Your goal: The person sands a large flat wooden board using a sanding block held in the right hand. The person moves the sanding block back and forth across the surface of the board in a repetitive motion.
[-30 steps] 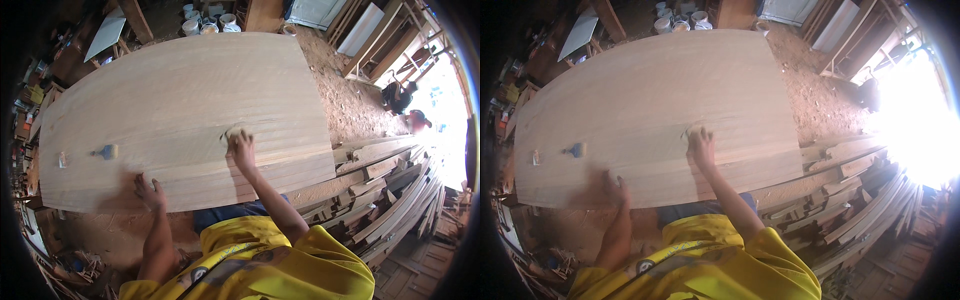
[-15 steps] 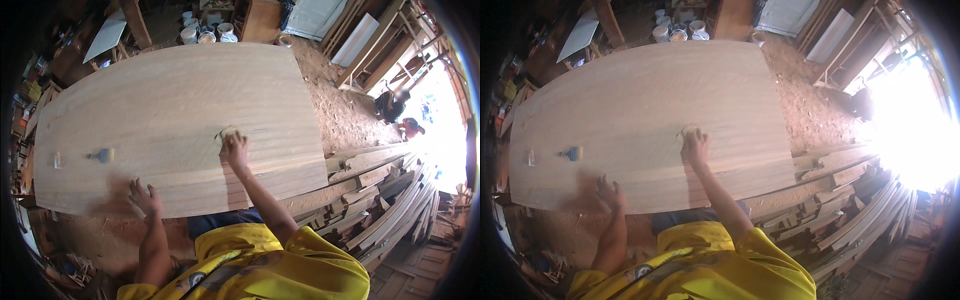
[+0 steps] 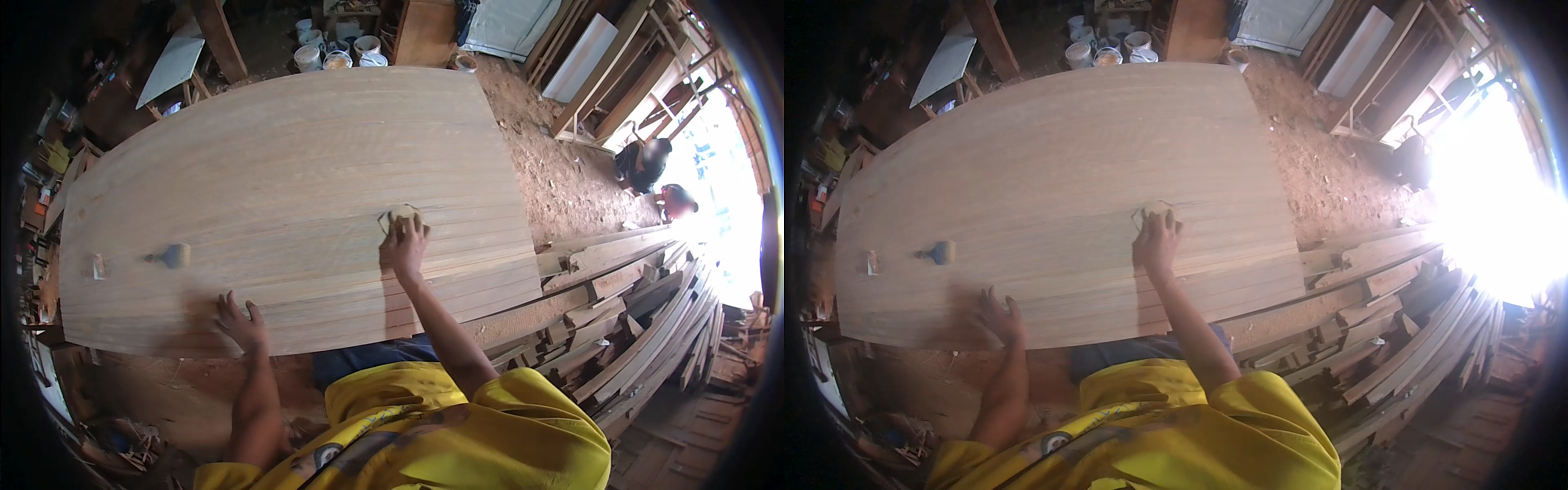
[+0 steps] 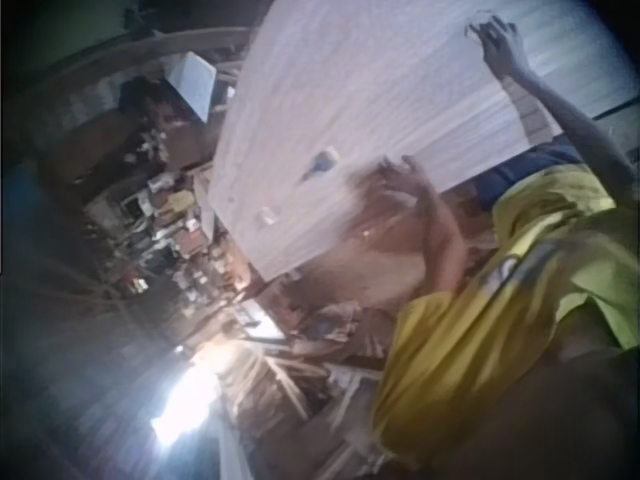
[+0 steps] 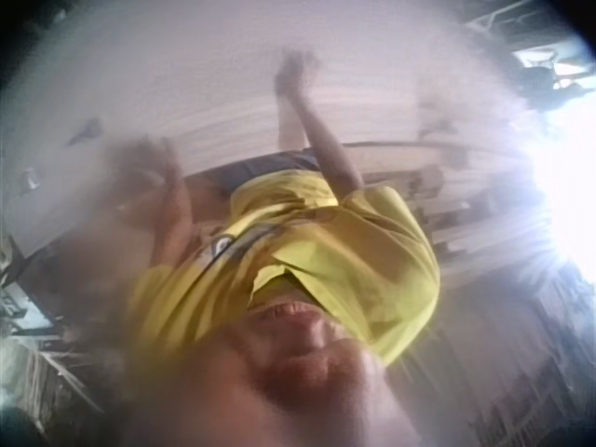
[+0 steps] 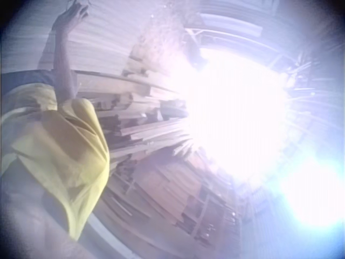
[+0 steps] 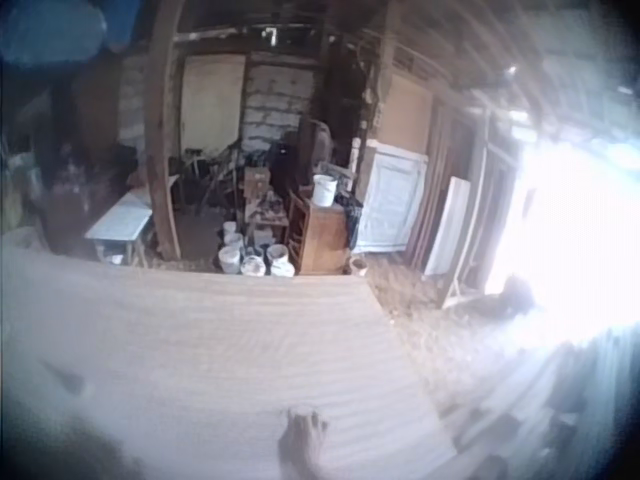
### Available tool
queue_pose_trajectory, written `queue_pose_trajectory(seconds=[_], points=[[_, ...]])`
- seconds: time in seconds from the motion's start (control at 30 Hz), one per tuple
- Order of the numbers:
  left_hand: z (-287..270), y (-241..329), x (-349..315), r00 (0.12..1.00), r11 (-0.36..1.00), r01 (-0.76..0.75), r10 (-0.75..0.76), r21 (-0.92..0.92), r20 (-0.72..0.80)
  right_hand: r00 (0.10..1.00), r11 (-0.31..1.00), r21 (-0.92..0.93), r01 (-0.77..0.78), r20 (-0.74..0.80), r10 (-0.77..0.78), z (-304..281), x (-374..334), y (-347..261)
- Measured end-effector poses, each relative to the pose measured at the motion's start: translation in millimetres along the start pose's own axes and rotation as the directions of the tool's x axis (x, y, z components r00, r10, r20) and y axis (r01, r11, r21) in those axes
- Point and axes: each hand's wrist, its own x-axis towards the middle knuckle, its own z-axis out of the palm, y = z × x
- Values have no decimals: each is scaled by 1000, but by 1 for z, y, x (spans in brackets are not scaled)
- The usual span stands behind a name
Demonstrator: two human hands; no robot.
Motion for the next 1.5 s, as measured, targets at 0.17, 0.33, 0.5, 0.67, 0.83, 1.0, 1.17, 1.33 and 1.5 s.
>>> queue_pose_trajectory(seconds=[0.17, 0.33, 0.5, 0.67, 0.83, 1.0, 1.17, 1.33, 1.5], points=[[-2, 2, -1, 999, 1000, 28, -28, -2, 18, 899, 960, 144, 240, 339, -275, -3, -56, -9], [-6, 3, -6, 999, 999, 36, -35, -23, 41, 710, 818, 210, 536, 412, -571, -53, -50, 33], [-5, 5, -3, 999, 999, 32, -32, -1, 36, 998, 998, -9, 55, 3, -55, -16, 0, 4], [-5, 8, -1, 999, 1000, 9, -10, 25, 48, 912, 965, 146, 218, 320, -255, 17, -41, -15], [-5, 3, -7, 1000, 1000, 11, -11, -26, 14, 744, 879, 344, 330, 478, -466, -36, -76, 0], [-4, 2, -6, 1000, 1000, -1, 1, -28, 21, 910, 932, -58, 359, 246, -335, -33, -3, 51], [-6, 6, 0, 1000, 1000, -10, 10, 7, 23, 991, 999, 44, 32, 126, -38, 3, 10, 16], [0, -3, -4, 1000, 1000, 22, -22, -4, 21, 874, 939, 285, 190, 387, -294, -13, -59, -6], [-6, 2, -7, 1000, 999, 8, -8, -54, 12, 942, 977, 155, 147, 280, -186, -17, -21, 34]])
